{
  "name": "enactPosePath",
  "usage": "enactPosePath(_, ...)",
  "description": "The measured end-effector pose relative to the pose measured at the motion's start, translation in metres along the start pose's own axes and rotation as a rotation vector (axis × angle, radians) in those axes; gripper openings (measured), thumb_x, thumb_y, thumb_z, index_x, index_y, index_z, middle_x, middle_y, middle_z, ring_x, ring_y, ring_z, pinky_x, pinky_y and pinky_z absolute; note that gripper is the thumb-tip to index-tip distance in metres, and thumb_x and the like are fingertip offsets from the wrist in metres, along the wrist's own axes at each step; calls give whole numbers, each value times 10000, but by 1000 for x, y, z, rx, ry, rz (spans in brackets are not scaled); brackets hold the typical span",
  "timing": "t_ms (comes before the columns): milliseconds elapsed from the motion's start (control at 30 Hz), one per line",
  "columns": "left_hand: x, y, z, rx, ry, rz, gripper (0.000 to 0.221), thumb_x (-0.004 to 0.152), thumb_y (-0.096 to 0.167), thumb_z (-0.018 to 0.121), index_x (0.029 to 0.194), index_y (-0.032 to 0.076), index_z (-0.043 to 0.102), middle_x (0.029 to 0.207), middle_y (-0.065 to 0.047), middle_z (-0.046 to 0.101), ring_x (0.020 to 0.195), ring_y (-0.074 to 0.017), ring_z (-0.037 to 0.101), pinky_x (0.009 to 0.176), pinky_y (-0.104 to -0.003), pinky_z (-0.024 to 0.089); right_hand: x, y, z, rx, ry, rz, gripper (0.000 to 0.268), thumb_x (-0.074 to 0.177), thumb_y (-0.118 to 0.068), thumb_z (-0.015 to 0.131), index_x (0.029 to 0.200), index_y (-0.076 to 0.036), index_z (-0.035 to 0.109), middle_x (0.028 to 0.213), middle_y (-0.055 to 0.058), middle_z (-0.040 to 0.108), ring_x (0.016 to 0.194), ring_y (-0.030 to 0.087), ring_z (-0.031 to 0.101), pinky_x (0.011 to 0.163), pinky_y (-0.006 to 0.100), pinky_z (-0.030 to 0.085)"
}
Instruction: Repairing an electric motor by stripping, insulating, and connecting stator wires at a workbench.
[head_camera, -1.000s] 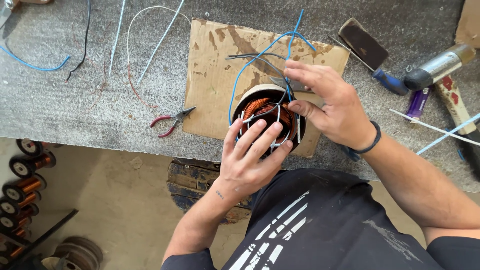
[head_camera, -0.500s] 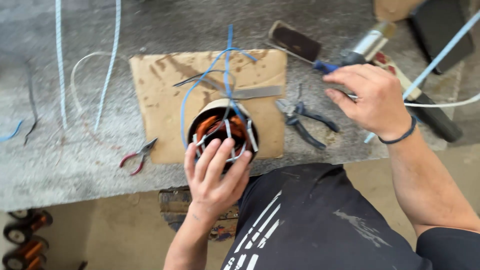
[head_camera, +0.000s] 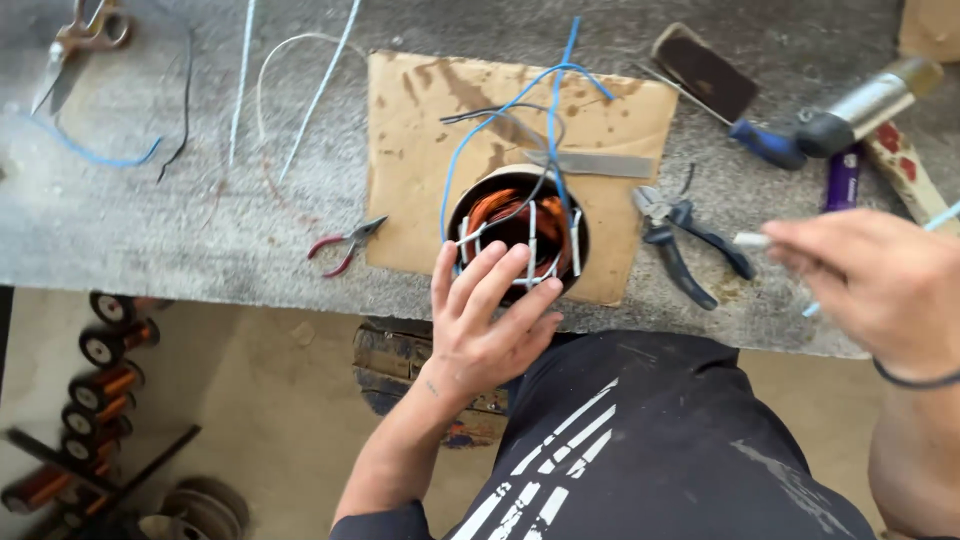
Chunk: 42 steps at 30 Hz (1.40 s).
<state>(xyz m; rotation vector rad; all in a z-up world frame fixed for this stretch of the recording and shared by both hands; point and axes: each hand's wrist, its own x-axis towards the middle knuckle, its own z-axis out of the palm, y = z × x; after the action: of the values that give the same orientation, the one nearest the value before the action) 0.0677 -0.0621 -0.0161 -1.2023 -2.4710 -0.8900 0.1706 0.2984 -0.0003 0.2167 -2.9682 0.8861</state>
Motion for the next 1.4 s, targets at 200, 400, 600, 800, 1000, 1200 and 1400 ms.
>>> enactPosePath(200, 17, 17, -11, -12, 73, -61, 145, 967, 247, 737, 1102, 208, 773, 1220, -10, 708, 1151, -231, 618, 1112, -487, 430, 79, -84, 0, -31, -69, -473, 275, 1023, -38, 515, 1144, -116, 749, 1031, 43, 725, 821, 253, 668, 775, 391, 548)
enactPosePath(400, 19, 24, -9, 30, 118, -134, 82, 922, 172, 697, 946, 195, 771, 1236, -20, 693, 1173, -258, 606, 1131, -528, 384, 116, -82, 23, 30, -214, -584, 215, 1031, -55, 509, 1114, -123, 695, 1087, -3, 745, 879, 240, 666, 764, 380, 527)
enactPosePath(600, 12, 21, -2, 139, 145, -128, 74, 995, 258, 731, 976, 189, 750, 1263, -16, 681, 1182, -251, 605, 1124, -530, 402, 133, -70, 37, 103, -177, -661, 218, 1050, -124, 506, 1096, -133, 720, 1072, 56, 675, 833, 270, 644, 709, 414, 521)
enactPosePath(800, 17, 17, 0, 142, 165, -94, 92, 991, 197, 678, 921, 191, 737, 1213, -4, 695, 1140, -240, 619, 1068, -500, 469, 138, -64, 44, 123, -166, -676, 269, 1062, -102, 458, 1081, -138, 724, 1057, 52, 660, 820, 260, 643, 714, 406, 533)
enactPosePath(1000, 13, 11, 6, 90, 160, -71, 82, 1002, 217, 690, 959, 198, 757, 1244, -17, 688, 1155, -256, 622, 1073, -504, 488, 144, -60, 46, 148, -204, -712, 267, 1052, -99, 449, 1102, -104, 711, 1111, 49, 685, 886, 275, 659, 771, 412, 551)
enactPosePath(1200, 18, 5, 2, 84, 136, -39, 101, 1015, 220, 720, 930, 175, 751, 1267, -22, 678, 1179, -249, 612, 1065, -489, 508, 157, -57, 47, 157, -247, -762, 275, 1061, -161, 442, 1064, -105, 711, 1049, 66, 688, 861, 275, 659, 759, 410, 550)
enactPosePath(1400, 19, 1, 2, 77, 119, -42, 140, 1017, 214, 729, 883, 176, 721, 1283, 15, 678, 1187, -236, 606, 1075, -496, 501, 182, -40, 35, 239, -210, -630, 101, 968, -186, 690, 970, -110, 755, 1003, 51, 737, 804, 246, 700, 747, 380, 555)
